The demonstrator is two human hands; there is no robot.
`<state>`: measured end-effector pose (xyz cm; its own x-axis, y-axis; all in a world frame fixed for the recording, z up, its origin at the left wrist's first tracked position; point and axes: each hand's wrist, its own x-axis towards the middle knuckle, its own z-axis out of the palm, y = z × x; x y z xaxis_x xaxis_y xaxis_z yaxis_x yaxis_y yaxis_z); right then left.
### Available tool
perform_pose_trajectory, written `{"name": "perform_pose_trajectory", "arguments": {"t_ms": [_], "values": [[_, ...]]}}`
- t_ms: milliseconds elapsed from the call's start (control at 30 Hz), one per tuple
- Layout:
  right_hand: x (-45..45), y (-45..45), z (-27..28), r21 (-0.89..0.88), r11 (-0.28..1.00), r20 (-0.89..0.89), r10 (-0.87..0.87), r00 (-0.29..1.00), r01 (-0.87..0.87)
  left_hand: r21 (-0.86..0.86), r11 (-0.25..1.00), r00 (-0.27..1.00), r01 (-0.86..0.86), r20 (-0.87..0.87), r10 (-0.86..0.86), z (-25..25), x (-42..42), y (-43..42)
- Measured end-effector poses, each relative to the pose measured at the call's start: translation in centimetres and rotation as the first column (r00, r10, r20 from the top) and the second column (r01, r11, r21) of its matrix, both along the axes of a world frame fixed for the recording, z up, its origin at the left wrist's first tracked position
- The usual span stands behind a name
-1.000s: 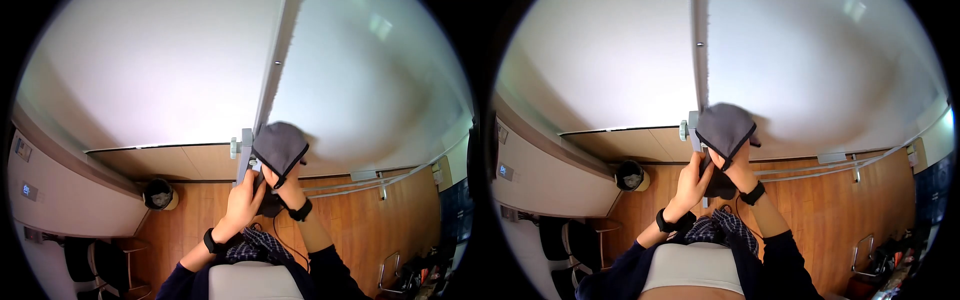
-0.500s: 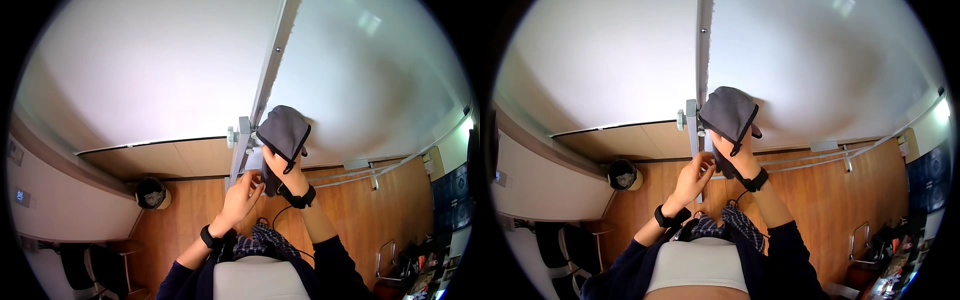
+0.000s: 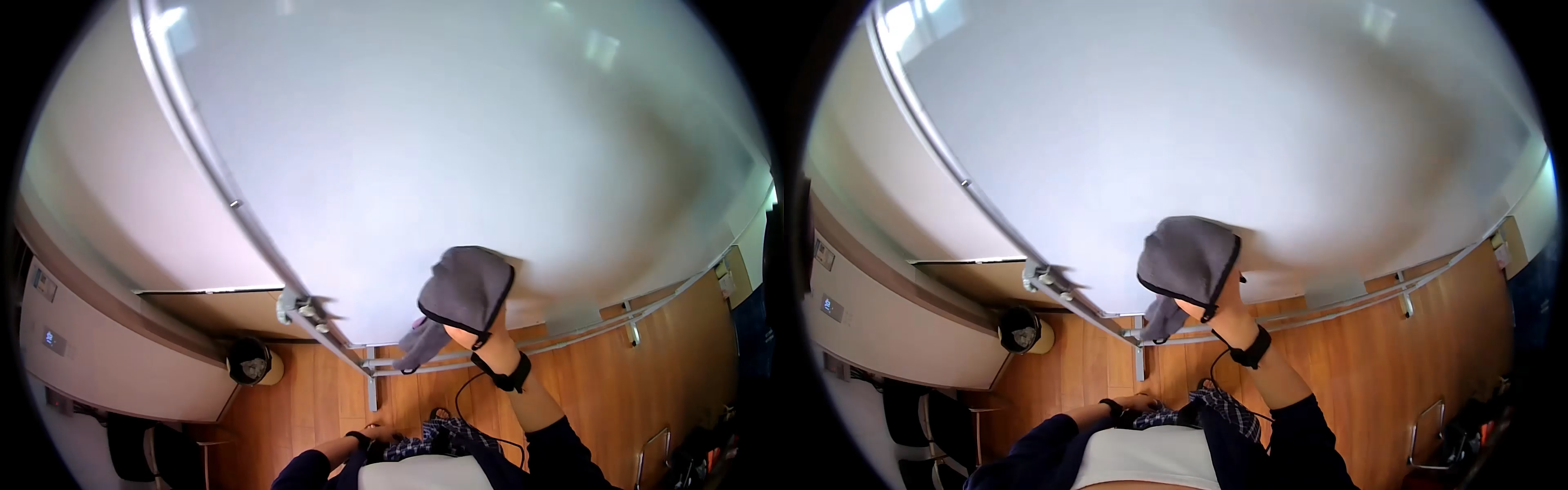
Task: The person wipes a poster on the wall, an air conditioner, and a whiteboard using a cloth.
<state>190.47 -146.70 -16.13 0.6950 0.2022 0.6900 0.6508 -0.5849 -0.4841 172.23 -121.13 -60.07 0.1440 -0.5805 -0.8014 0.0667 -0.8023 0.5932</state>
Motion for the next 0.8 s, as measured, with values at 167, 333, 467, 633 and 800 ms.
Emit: {"name": "perform_pose_trajectory", "arguments": {"t_ms": [167,333,467,633,800], "values": [[1.8,-6.9,-0.1,-0.247,0.967,0.291,0.004,0.957,0.071,0.152,0.986,0.975,-0.072,-0.197,0.102,2.7,0.9,-2.5],[1.9,-9.9,-1.0,0.046,0.98,-0.03,0.197,0.98,-0.196,0.234,0.966,0.949,-0.109,-0.263,0.171,4.6,0.1,-4.0],[2.5,-13.8,-0.7,-0.141,0.99,0.242,0.058,0.969,-0.024,0.313,0.942,0.937,-0.121,-0.277,0.213,5.5,0.2,-4.7],[3.8,-19.7,6.5,0.485,0.844,0.1,-0.316,0.943,0.231,0.035,0.985,0.981,-0.17,-0.092,0.173,7.1,-0.7,-2.7],[1.5,-19.6,13.8,-0.093,0.929,-0.075,-0.366,0.927,0.359,-0.084,0.979,0.583,-0.185,0.793,0.178,14.4,3.5,-5.5]]}}
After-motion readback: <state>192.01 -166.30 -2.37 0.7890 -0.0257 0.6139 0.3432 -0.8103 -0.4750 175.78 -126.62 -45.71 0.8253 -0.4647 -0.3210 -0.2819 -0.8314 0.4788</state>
